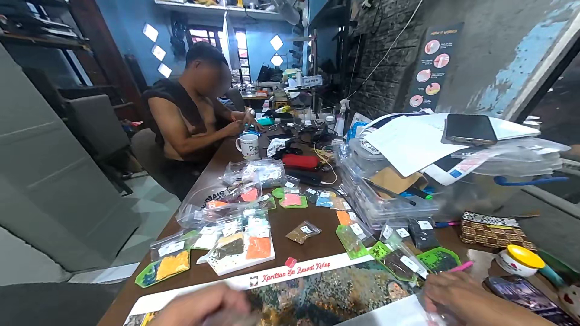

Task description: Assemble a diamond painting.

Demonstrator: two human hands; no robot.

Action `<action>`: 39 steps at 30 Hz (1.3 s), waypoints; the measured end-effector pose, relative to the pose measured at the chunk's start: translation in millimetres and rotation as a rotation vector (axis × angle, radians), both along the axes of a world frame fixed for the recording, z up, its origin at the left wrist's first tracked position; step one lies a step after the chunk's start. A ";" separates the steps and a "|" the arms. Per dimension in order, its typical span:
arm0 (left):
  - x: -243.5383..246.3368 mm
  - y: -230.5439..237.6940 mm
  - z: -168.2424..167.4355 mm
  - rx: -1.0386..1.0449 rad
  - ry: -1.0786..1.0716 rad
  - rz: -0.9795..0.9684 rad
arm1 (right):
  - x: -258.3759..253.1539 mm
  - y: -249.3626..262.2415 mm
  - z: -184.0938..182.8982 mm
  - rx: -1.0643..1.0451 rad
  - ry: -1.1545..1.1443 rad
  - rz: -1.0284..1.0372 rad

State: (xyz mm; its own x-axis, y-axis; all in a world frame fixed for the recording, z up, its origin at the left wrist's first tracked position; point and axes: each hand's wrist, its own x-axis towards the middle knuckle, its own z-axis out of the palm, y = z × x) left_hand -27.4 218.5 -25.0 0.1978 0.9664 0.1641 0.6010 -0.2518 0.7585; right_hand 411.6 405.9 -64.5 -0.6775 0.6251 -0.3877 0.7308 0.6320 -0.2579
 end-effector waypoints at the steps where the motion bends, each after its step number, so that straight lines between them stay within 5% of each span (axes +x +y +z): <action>1: 1.4 29.2 2.9 -0.015 0.025 0.016 | 0.6 -0.9 -1.9 0.013 0.041 -0.013; 5: 6.1 143.1 -1.0 -0.260 0.084 0.013 | -1.9 -0.2 0.2 0.004 0.051 0.003; 9: 15.6 207.5 -18.9 -0.343 0.088 0.007 | -42.5 8.1 26.1 0.027 0.260 0.132; 16: 29.2 232.2 -24.4 -0.359 0.040 0.123 | -203.6 59.6 18.0 -0.128 0.281 -0.339; 22: 28.8 223.5 -15.3 -0.321 -0.142 0.137 | -251.6 82.4 -9.1 -0.294 0.235 -0.482; 26: 33.2 214.4 -11.2 -0.184 -0.210 0.166 | -215.6 61.0 35.9 -0.335 0.360 -0.332; 32: 83.3 198.5 -2.0 -0.256 -0.190 -0.073 | -86.4 5.2 108.8 0.026 0.285 -0.074; 39: 178.1 181.5 -3.7 -0.337 -0.063 -0.367 | 8.2 -21.1 63.7 -0.269 0.139 -0.151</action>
State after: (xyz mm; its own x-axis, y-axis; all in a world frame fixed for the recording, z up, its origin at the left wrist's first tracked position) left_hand 150.7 399.9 -28.7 0.5341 0.8365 -0.1221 0.4688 -0.1729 0.8662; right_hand 419.8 384.8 -0.8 -0.6433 0.6098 -0.4628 0.7568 0.4152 -0.5048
